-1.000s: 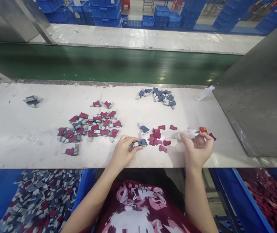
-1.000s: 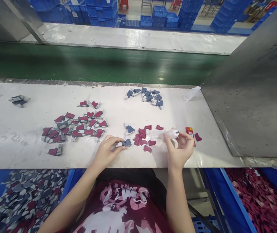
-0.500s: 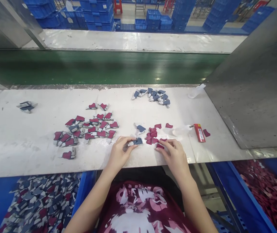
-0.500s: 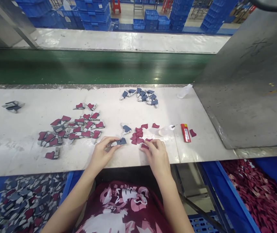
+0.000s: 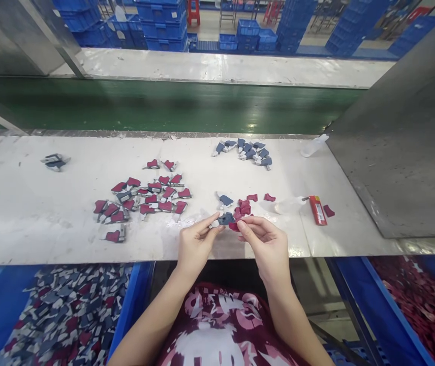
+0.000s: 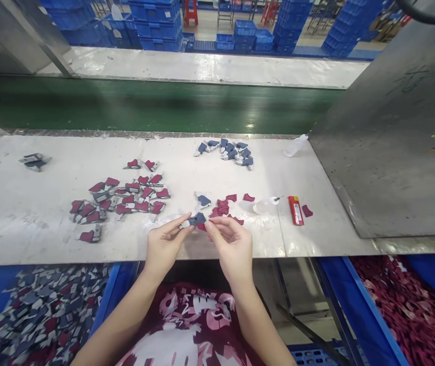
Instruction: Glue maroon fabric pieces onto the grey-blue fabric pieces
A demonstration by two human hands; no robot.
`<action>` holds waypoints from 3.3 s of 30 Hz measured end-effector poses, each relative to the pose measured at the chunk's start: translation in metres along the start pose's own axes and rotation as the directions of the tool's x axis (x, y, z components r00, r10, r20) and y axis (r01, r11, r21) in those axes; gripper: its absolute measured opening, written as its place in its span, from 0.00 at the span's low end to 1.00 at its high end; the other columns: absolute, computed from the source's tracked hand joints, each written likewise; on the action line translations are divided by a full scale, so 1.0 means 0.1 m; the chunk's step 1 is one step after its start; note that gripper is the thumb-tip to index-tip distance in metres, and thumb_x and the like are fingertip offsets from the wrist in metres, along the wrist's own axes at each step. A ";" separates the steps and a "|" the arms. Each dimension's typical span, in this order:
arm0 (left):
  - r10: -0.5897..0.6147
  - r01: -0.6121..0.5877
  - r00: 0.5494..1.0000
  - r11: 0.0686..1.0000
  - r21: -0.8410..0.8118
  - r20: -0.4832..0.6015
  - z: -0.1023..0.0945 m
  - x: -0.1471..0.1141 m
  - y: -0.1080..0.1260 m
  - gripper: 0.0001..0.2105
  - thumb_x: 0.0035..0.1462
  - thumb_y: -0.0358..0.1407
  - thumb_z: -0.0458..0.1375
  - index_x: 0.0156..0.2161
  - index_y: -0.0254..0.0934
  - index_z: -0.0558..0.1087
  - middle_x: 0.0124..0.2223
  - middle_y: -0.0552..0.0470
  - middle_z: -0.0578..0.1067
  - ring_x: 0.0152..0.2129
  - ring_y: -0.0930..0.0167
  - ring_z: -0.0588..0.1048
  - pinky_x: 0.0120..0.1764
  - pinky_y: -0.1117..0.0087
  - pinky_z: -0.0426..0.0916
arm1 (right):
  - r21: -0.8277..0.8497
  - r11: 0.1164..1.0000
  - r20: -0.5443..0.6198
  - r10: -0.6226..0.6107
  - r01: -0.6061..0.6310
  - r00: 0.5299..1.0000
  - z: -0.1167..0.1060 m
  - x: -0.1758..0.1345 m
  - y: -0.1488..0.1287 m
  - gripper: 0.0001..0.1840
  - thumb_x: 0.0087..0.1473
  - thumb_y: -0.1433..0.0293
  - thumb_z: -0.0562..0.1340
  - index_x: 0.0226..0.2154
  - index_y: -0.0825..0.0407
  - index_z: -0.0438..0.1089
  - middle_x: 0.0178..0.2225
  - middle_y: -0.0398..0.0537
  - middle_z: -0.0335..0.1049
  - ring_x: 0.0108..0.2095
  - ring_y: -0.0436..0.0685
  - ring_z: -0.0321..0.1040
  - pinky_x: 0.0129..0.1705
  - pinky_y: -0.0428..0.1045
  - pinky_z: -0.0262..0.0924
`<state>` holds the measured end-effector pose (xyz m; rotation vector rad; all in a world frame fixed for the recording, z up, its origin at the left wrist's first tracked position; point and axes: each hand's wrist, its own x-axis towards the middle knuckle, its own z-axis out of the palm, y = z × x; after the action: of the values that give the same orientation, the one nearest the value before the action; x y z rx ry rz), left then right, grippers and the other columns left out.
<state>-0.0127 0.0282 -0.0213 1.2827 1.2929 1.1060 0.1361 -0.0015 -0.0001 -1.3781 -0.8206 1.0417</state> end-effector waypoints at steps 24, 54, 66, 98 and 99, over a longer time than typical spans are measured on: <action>0.341 -0.342 0.939 0.922 0.181 0.036 -0.05 -0.16 0.11 0.14 0.58 0.28 0.63 0.49 0.36 0.81 0.45 0.47 0.83 0.36 0.65 0.84 0.42 0.69 0.81 | -0.103 0.995 -0.013 -0.004 0.003 1.000 0.11 -0.09 -0.06 0.14 0.50 0.58 0.71 0.33 0.51 0.77 0.30 0.47 0.78 0.29 0.54 0.75 0.30 0.47 0.70; 0.138 -0.150 0.983 0.984 -0.093 -0.123 0.12 -0.34 0.39 0.12 0.54 0.30 0.67 0.44 0.40 0.83 0.46 0.49 0.83 0.40 0.64 0.83 0.45 0.70 0.81 | -0.141 0.985 -0.246 -0.134 0.101 0.960 0.23 -0.35 -0.23 0.12 0.49 0.61 0.72 0.30 0.53 0.75 0.29 0.47 0.76 0.30 0.53 0.74 0.30 0.46 0.69; -0.014 -0.021 0.991 0.964 -0.266 -0.129 0.16 -0.34 0.51 0.10 0.50 0.29 0.68 0.40 0.37 0.84 0.42 0.48 0.84 0.38 0.62 0.84 0.42 0.68 0.81 | -0.290 0.893 -0.245 -0.417 0.344 0.876 0.24 -0.40 -0.14 0.04 0.57 0.68 0.66 0.30 0.50 0.73 0.40 0.50 0.67 0.43 0.56 0.70 0.26 0.44 0.65; -0.121 0.116 0.993 0.966 -0.230 -0.005 0.13 -0.19 0.39 0.15 0.48 0.34 0.70 0.43 0.33 0.83 0.42 0.44 0.84 0.40 0.60 0.83 0.45 0.65 0.81 | -0.258 0.931 0.140 -0.227 0.256 0.964 0.11 -0.07 0.01 0.13 0.66 0.59 0.53 0.44 0.49 0.68 0.42 0.49 0.72 0.44 0.56 0.70 0.47 0.52 0.67; -0.130 0.124 0.991 0.962 -0.243 -0.012 0.13 -0.17 0.38 0.15 0.47 0.34 0.71 0.42 0.33 0.83 0.42 0.44 0.84 0.39 0.60 0.83 0.44 0.65 0.81 | -0.242 0.937 0.139 -0.223 0.252 0.965 0.10 -0.06 0.02 0.13 0.66 0.59 0.54 0.44 0.49 0.69 0.43 0.49 0.72 0.45 0.56 0.70 0.47 0.52 0.67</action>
<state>0.0047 0.0123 0.0152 0.9935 1.2015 1.1540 0.1244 -0.0032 -0.0005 -1.4037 -1.2088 0.8480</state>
